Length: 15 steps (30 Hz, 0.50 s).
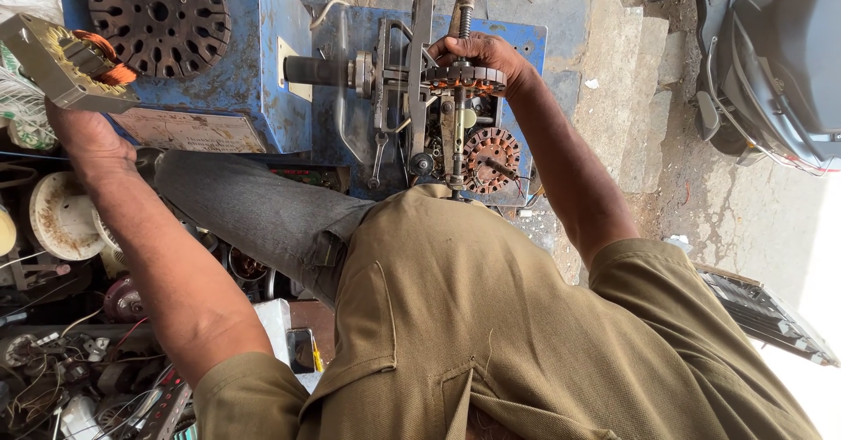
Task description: The person operates a blue motor winding machine, holding a stator core in the left hand and turning a crank with the right hand to wind copper wire around the stator slots. The person repeatedly adjusts the stator and the winding mechanism to continue the process.
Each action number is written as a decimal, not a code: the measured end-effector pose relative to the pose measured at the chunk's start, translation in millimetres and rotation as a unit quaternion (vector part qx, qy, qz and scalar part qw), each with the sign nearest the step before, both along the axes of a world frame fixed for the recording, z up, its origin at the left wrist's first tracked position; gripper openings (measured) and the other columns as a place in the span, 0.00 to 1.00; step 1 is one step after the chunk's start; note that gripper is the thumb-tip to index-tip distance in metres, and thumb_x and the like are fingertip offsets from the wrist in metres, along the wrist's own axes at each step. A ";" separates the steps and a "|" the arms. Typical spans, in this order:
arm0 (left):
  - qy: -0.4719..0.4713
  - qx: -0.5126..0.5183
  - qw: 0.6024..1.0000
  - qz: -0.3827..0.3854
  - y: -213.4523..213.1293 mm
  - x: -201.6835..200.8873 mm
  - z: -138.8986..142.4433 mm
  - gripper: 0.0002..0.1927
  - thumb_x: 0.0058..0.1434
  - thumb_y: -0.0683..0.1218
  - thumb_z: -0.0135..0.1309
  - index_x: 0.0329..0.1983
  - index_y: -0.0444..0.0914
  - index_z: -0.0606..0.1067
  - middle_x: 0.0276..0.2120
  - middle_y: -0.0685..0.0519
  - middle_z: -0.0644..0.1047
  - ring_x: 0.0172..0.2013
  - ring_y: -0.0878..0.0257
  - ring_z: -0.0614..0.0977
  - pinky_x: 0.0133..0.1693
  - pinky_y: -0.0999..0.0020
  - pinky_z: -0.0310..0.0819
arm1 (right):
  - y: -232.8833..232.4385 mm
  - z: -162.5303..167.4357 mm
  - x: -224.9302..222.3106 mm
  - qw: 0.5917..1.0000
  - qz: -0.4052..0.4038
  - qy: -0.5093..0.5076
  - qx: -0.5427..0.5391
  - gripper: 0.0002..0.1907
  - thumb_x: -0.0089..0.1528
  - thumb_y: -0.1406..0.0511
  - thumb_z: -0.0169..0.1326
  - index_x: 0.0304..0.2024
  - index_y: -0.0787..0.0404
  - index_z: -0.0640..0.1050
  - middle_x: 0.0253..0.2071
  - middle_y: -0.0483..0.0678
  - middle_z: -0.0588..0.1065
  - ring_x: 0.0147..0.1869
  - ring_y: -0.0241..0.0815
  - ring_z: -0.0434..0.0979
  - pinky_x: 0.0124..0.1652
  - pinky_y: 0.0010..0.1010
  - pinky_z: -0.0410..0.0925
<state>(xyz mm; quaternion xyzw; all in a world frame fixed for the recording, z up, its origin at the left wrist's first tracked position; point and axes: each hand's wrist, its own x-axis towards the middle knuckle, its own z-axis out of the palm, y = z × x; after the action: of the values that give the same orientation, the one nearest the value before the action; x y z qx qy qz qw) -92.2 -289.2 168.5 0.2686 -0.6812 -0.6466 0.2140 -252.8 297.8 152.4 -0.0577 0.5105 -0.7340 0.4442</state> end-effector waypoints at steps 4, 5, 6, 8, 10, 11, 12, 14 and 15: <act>0.002 0.007 1.000 0.003 1.1 -0.2 1.1 0.38 0.65 0.64 0.55 0.68 0.33 0.69 0.64 0.42 0.73 0.66 0.53 0.74 0.67 0.54 0.67 | 0.7 -2.1 -0.2 1.000 -0.002 0.002 0.001 0.26 0.68 0.53 0.58 0.56 0.70 0.78 0.40 0.50 0.80 0.43 0.39 0.82 0.45 0.30 0.77; 0.010 0.004 1.000 -0.005 1.1 -0.5 1.4 0.38 0.65 0.63 0.55 0.68 0.33 0.69 0.65 0.41 0.73 0.66 0.53 0.74 0.68 0.53 0.67 | 0.7 -2.6 -0.3 1.000 0.001 0.003 -0.005 0.26 0.69 0.53 0.58 0.56 0.70 0.78 0.40 0.50 0.80 0.43 0.39 0.82 0.45 0.30 0.77; 0.017 0.001 1.000 -0.014 1.3 -0.7 1.7 0.38 0.65 0.63 0.56 0.68 0.32 0.69 0.65 0.41 0.73 0.66 0.52 0.74 0.68 0.53 0.66 | 0.9 -3.1 -0.1 1.000 0.004 0.005 -0.011 0.27 0.69 0.53 0.58 0.56 0.70 0.78 0.40 0.50 0.80 0.43 0.39 0.82 0.45 0.30 0.76; 0.020 -0.006 1.000 -0.021 1.6 -1.0 2.3 0.38 0.65 0.63 0.57 0.68 0.32 0.69 0.65 0.40 0.73 0.67 0.52 0.73 0.69 0.52 0.65 | 1.5 -3.9 0.1 1.000 -0.003 0.006 0.000 0.26 0.68 0.53 0.58 0.56 0.70 0.78 0.40 0.50 0.80 0.43 0.39 0.82 0.44 0.30 0.77; 0.012 -0.013 1.000 -0.019 1.7 -1.0 2.9 0.38 0.64 0.63 0.57 0.68 0.32 0.70 0.65 0.40 0.74 0.67 0.52 0.73 0.69 0.52 0.64 | 1.3 -4.5 0.0 1.000 -0.002 0.009 0.006 0.26 0.68 0.53 0.57 0.56 0.69 0.77 0.40 0.50 0.80 0.43 0.39 0.82 0.44 0.29 0.77; 0.013 -0.010 1.000 -0.019 1.6 -0.8 3.2 0.39 0.64 0.63 0.58 0.68 0.32 0.69 0.65 0.40 0.73 0.67 0.52 0.73 0.69 0.52 0.65 | 0.9 -4.6 -0.8 1.000 0.003 0.011 0.006 0.27 0.68 0.52 0.57 0.56 0.69 0.77 0.41 0.50 0.80 0.44 0.38 0.82 0.45 0.29 0.77; 0.013 -0.007 1.000 -0.020 1.9 -0.6 3.2 0.39 0.64 0.63 0.58 0.68 0.32 0.69 0.65 0.40 0.73 0.67 0.52 0.73 0.70 0.52 0.65 | 1.0 -4.6 -1.2 1.000 0.007 0.014 0.006 0.27 0.68 0.52 0.57 0.56 0.69 0.77 0.41 0.50 0.80 0.44 0.38 0.82 0.45 0.29 0.77; 0.005 -0.006 1.000 -0.014 1.5 -0.3 3.0 0.39 0.64 0.63 0.57 0.69 0.32 0.68 0.65 0.40 0.73 0.67 0.51 0.73 0.69 0.52 0.65 | 1.2 -4.3 -1.0 0.999 0.012 0.028 0.009 0.27 0.70 0.52 0.56 0.57 0.70 0.78 0.41 0.50 0.80 0.44 0.38 0.82 0.44 0.29 0.76; -0.004 -0.008 1.000 -0.007 1.2 -0.3 2.5 0.39 0.64 0.63 0.56 0.69 0.33 0.68 0.65 0.40 0.72 0.68 0.52 0.72 0.69 0.52 0.64 | 1.5 -3.9 -0.9 0.999 0.015 0.035 0.010 0.27 0.70 0.51 0.55 0.57 0.70 0.78 0.41 0.51 0.80 0.43 0.38 0.82 0.44 0.29 0.76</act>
<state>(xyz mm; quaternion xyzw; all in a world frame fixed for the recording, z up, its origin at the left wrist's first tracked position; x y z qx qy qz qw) -92.5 -288.0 171.0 0.2644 -0.6890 -0.6416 0.2091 -253.7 299.3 148.4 -0.0869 0.5323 -0.7194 0.4376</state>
